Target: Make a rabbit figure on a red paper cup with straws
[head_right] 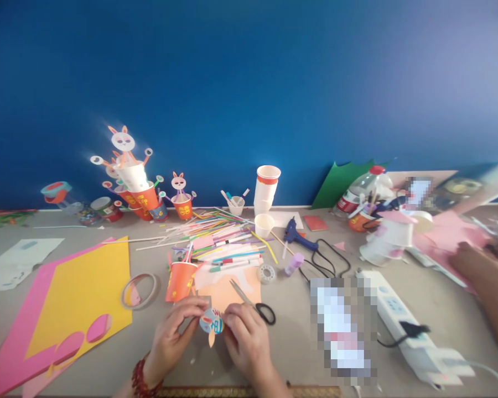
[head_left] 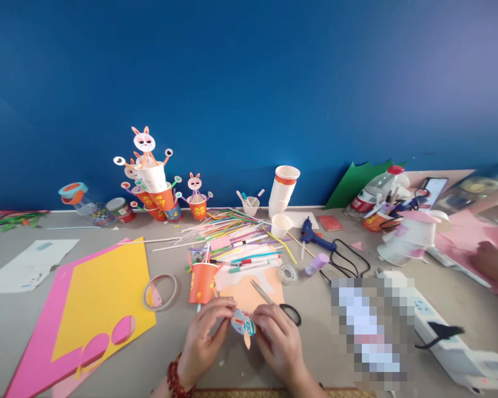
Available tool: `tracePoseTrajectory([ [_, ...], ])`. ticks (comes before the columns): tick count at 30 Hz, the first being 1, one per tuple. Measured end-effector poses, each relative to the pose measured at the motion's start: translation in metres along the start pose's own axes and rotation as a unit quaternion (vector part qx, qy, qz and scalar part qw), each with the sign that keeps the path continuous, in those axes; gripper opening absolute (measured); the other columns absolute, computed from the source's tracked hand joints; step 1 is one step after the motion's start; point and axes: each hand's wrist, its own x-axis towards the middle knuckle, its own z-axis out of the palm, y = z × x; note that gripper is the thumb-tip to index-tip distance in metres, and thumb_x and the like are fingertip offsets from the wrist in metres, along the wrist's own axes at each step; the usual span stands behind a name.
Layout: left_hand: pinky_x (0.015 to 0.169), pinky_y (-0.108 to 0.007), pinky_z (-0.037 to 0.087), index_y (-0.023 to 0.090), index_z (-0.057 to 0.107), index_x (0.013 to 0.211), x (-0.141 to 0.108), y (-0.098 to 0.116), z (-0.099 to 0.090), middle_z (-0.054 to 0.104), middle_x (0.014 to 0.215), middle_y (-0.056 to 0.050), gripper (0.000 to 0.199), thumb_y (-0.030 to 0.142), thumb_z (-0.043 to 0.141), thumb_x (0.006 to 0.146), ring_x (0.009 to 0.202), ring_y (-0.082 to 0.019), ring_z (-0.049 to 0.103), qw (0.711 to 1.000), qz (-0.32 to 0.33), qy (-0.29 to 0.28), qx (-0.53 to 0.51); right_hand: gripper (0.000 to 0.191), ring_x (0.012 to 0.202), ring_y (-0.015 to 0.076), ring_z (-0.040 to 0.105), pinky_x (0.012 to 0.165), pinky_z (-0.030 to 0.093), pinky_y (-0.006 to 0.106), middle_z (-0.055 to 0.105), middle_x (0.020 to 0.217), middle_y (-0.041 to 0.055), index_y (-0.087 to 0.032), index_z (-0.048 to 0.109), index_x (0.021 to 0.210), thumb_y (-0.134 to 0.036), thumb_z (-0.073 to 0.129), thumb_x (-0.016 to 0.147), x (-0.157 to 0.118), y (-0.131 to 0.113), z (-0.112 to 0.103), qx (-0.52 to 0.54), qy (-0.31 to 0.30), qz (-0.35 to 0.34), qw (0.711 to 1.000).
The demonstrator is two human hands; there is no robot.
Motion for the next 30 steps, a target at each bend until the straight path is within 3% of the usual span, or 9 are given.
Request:
tracePoseTrajectory([
  [8,0.095,-0.028,0.053,0.025,0.065,0.112,-0.001,0.000,-0.002,0.071,0.112,-0.005,0.030,0.005,0.054,0.093,0.108,-0.017,0.067,0.999,0.016,-0.044,-0.006,0.020,0.077,0.0191,0.061,0.068,0.050,0.029,0.066,0.088,0.0074,-0.020,0.059,0.096,-0.004,0.051,0.087,0.002,0.003,0.000,0.022,0.002,0.016,1.000],
  [11,0.092,-0.028,0.053,0.024,0.067,0.107,0.001,0.001,-0.002,0.073,0.105,-0.004,0.024,0.009,0.057,0.093,0.102,-0.017,0.068,0.997,-0.022,-0.053,-0.050,0.017,0.076,0.0190,0.060,0.068,0.048,0.029,0.065,0.085,0.0063,-0.020,0.058,0.092,-0.005,0.053,0.086,-0.001,0.004,0.000,0.053,-0.004,0.039,0.998],
  [13,0.087,-0.027,0.054,0.023,0.068,0.100,0.004,0.003,-0.001,0.072,0.098,-0.004,0.015,0.015,0.058,0.094,0.095,-0.017,0.068,0.990,-0.081,-0.041,-0.110,0.013,0.076,0.0192,0.060,0.068,0.047,0.028,0.064,0.082,0.0052,-0.020,0.057,0.089,-0.008,0.054,0.085,-0.002,0.004,0.000,0.104,-0.018,0.076,0.992],
  [15,0.079,-0.027,0.055,0.020,0.067,0.095,0.009,0.004,0.000,0.071,0.090,-0.004,0.010,0.023,0.057,0.095,0.084,-0.017,0.068,0.967,-0.167,-0.029,-0.192,0.008,0.074,0.0183,0.060,0.066,0.046,0.028,0.062,0.080,0.0042,-0.020,0.056,0.084,-0.013,0.055,0.086,-0.001,0.002,0.000,0.181,-0.048,0.140,0.972],
  [18,0.071,-0.026,0.054,0.017,0.064,0.089,0.017,0.005,-0.001,0.069,0.083,-0.005,0.019,0.035,0.060,0.094,0.075,-0.016,0.066,0.915,-0.286,-0.037,-0.281,0.006,0.065,0.0160,0.057,0.058,0.045,0.025,0.059,0.074,0.0022,-0.019,0.057,0.080,-0.021,0.057,0.085,0.003,-0.001,-0.002,0.306,-0.097,0.260,0.911],
  [22,0.070,-0.025,0.052,0.015,0.062,0.082,0.025,0.008,-0.003,0.069,0.080,-0.004,0.029,0.043,0.063,0.091,0.076,-0.016,0.065,0.906,-0.313,-0.062,-0.278,0.009,0.058,0.0148,0.054,0.052,0.044,0.024,0.059,0.069,0.0010,-0.017,0.061,0.084,-0.026,0.062,0.082,0.006,-0.003,-0.004,0.410,-0.143,0.347,0.831],
  [30,0.074,-0.026,0.053,0.016,0.059,0.083,0.029,0.012,-0.004,0.066,0.078,-0.004,0.029,0.043,0.060,0.092,0.076,-0.017,0.066,0.924,-0.283,-0.075,-0.245,0.017,0.057,0.0146,0.055,0.051,0.045,0.024,0.062,0.074,0.0027,-0.018,0.059,0.079,-0.033,0.067,0.079,0.000,0.006,-0.002,0.396,-0.109,0.367,0.835],
])
